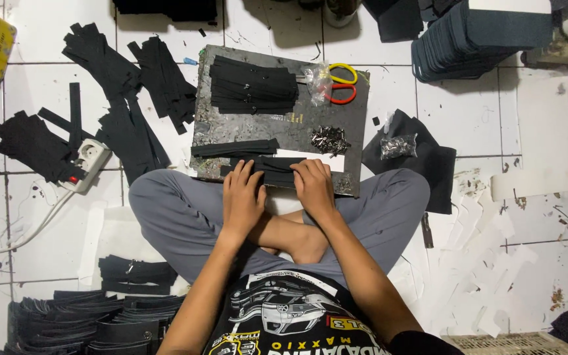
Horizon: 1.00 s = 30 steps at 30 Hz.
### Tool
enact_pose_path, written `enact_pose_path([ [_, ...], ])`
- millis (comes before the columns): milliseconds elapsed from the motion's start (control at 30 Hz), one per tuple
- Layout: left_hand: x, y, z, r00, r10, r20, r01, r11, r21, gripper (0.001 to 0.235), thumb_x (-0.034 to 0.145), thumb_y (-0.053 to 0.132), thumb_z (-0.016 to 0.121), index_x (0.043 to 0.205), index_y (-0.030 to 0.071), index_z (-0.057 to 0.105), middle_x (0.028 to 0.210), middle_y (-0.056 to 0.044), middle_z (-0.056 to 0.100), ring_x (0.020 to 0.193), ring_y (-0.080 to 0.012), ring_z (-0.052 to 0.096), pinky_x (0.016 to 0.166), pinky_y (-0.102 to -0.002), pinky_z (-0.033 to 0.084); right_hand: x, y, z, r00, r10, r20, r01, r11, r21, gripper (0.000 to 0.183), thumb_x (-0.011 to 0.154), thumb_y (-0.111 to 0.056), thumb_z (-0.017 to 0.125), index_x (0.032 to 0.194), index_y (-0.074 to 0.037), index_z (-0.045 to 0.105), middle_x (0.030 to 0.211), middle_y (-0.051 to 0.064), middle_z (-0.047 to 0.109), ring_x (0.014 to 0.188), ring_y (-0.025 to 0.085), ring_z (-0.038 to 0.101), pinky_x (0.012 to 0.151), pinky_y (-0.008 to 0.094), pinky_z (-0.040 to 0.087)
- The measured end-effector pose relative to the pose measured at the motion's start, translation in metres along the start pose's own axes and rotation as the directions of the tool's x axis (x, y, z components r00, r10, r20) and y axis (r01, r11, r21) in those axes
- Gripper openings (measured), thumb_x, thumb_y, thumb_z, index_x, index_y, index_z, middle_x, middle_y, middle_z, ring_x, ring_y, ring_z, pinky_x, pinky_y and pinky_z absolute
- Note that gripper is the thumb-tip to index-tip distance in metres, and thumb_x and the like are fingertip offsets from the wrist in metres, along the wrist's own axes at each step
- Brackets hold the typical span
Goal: Attaching metal studs to leather strips by hand
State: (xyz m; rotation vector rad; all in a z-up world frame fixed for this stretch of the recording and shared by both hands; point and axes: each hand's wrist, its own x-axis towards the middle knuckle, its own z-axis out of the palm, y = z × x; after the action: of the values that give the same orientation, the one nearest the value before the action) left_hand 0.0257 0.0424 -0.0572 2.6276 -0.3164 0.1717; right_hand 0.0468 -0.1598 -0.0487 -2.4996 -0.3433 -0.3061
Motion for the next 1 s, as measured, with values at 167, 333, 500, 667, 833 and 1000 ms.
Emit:
enact_pose_path([
  [167, 0.002, 0.002, -0.001, 1.0, -0.007, -0.002, 0.007, 1.0, -0.016, 0.035, 0.088, 0.017, 0.071, 0.123, 0.011, 0.068, 0.143, -0.014, 0.059, 0.142, -0.0347, 0.047, 0.113, -0.05, 0.037, 0.002, 0.006, -0.004, 0.99, 0.139, -0.01, -0.135, 0.974, 0.182, 0.014, 0.094, -0.005, 0.068, 0.103, -0.012, 0.076, 0.09, 0.001, 0.068, 0.095, 0.021, 0.064, 0.085, 0.034, 0.047],
  [333, 0.003, 0.016, -0.012, 0.999, -0.033, -0.015, 0.032, 0.998, -0.045, 0.036, 0.089, 0.015, 0.071, 0.125, 0.01, 0.068, 0.142, -0.016, 0.059, 0.142, -0.0371, 0.046, 0.113, -0.051, 0.037, -0.007, 0.012, -0.012, 0.921, 0.387, 0.042, -0.364, 0.819, 0.444, 0.016, 0.091, -0.003, 0.073, 0.104, -0.011, 0.078, 0.089, 0.009, 0.073, 0.084, 0.024, 0.07, 0.074, 0.034, 0.053],
  [500, 0.014, 0.037, -0.02, 0.996, -0.075, -0.045, 0.053, 0.927, -0.37, 0.021, 0.097, 0.018, 0.068, 0.117, 0.019, 0.075, 0.118, -0.003, 0.07, 0.122, -0.0236, 0.061, 0.103, -0.039, 0.046, -0.014, -0.005, -0.03, 0.773, 0.598, 0.21, -0.526, 0.42, 0.74, 0.019, 0.09, -0.011, 0.075, 0.109, -0.007, 0.077, 0.087, 0.002, 0.07, 0.08, 0.009, 0.061, 0.073, 0.026, 0.053],
  [667, 0.022, 0.063, -0.026, 0.978, -0.194, 0.078, 0.197, 0.732, -0.652, 0.021, 0.098, 0.022, 0.07, 0.116, 0.016, 0.078, 0.103, -0.008, 0.077, 0.102, -0.0278, 0.072, 0.085, -0.039, 0.056, -0.041, -0.018, -0.038, 0.747, 0.593, 0.3, -0.561, 0.32, 0.764, 0.025, 0.089, -0.014, 0.077, 0.112, -0.007, 0.076, 0.09, 0.003, 0.068, 0.083, 0.01, 0.065, 0.076, 0.026, 0.056],
  [833, 0.018, 0.07, -0.022, 0.935, -0.335, 0.12, 0.312, 0.61, -0.729, 0.026, 0.089, 0.014, 0.078, 0.114, 0.008, 0.078, 0.091, -0.017, 0.078, 0.088, -0.0286, 0.076, 0.072, -0.04, 0.059, -0.069, -0.014, -0.03, 0.761, 0.536, 0.365, -0.581, 0.312, 0.752, 0.027, 0.088, -0.014, 0.079, 0.114, -0.008, 0.077, 0.092, 0.006, 0.071, 0.082, 0.011, 0.069, 0.076, 0.027, 0.058],
  [1000, 0.007, 0.066, -0.012, 0.892, -0.429, 0.141, 0.368, 0.509, -0.778, 0.016, 0.087, 0.014, 0.081, 0.103, 0.012, 0.081, 0.08, -0.009, 0.078, 0.076, -0.0151, 0.072, 0.065, -0.032, 0.059, -0.087, -0.013, -0.027, 0.779, 0.478, 0.406, -0.574, 0.283, 0.768, 0.03, 0.089, -0.011, 0.078, 0.118, -0.005, 0.075, 0.094, 0.009, 0.07, 0.085, 0.014, 0.071, 0.078, 0.032, 0.06],
])
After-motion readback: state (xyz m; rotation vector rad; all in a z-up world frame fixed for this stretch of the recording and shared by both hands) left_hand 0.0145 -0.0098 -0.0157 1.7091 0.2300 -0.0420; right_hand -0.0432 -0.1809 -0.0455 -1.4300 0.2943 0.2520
